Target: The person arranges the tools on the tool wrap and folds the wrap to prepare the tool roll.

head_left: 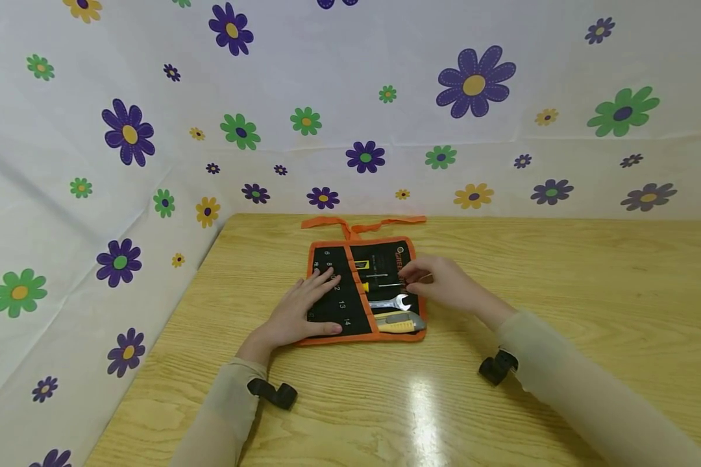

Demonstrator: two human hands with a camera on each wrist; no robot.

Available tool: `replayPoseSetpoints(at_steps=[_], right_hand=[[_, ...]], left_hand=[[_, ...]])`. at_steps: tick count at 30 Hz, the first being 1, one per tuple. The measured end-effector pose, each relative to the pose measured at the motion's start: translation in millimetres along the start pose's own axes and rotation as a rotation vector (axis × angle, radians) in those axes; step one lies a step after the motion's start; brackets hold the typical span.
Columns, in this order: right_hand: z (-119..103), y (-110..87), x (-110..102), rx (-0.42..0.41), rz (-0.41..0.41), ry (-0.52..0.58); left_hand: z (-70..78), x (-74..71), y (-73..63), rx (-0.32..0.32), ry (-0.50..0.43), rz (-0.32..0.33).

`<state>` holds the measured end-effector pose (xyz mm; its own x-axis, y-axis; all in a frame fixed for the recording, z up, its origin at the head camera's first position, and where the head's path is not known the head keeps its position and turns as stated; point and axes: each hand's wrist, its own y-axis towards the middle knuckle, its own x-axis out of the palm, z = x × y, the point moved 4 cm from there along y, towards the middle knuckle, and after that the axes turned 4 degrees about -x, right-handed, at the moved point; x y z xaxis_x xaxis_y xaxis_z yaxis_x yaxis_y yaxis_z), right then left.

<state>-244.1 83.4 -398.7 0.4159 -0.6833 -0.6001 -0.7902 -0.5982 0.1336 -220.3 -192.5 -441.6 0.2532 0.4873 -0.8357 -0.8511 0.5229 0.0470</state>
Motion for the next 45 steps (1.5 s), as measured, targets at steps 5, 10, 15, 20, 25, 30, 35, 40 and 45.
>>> replayPoseSetpoints(at_steps=[5, 10, 15, 20, 25, 30, 35, 40, 45], right_hand=[[-4.2, -12.6, 2.0, -0.015, -0.036, -0.02], [-7.1, -22.9, 6.1, -0.044, -0.085, 0.026], [-9.4, -30.5, 9.9, -0.073, -0.109, 0.064], [-13.5, -33.8, 14.4, -0.098, -0.143, -0.01], [-17.2, -36.3, 18.1, -0.16, -0.162, -0.132], [-18.3, -36.9, 21.5, -0.148, -0.181, -0.173], [-18.2, -36.0, 25.3, -0.135, -0.208, -0.215], [-17.0, -34.2, 28.7, -0.175, -0.217, -0.276], [-16.7, -34.3, 29.6, -0.191, -0.213, -0.296]], left_hand=[[-0.3, 0.0, 0.4, -0.019, -0.002, -0.011], [-0.5, 0.2, 0.4, -0.024, -0.001, -0.018], [-0.8, 1.0, 0.5, -0.024, 0.003, -0.017], [-1.0, 1.2, 0.3, -0.033, 0.005, -0.021], [-1.0, 1.5, 0.1, -0.038, -0.002, -0.02], [-0.7, 0.8, 0.3, -0.035, -0.006, -0.016], [-1.4, 1.1, 0.1, -0.033, -0.003, -0.011], [-1.5, 1.1, 0.4, -0.034, -0.006, -0.011], [-1.6, 1.0, 0.4, -0.044, -0.022, -0.012]])
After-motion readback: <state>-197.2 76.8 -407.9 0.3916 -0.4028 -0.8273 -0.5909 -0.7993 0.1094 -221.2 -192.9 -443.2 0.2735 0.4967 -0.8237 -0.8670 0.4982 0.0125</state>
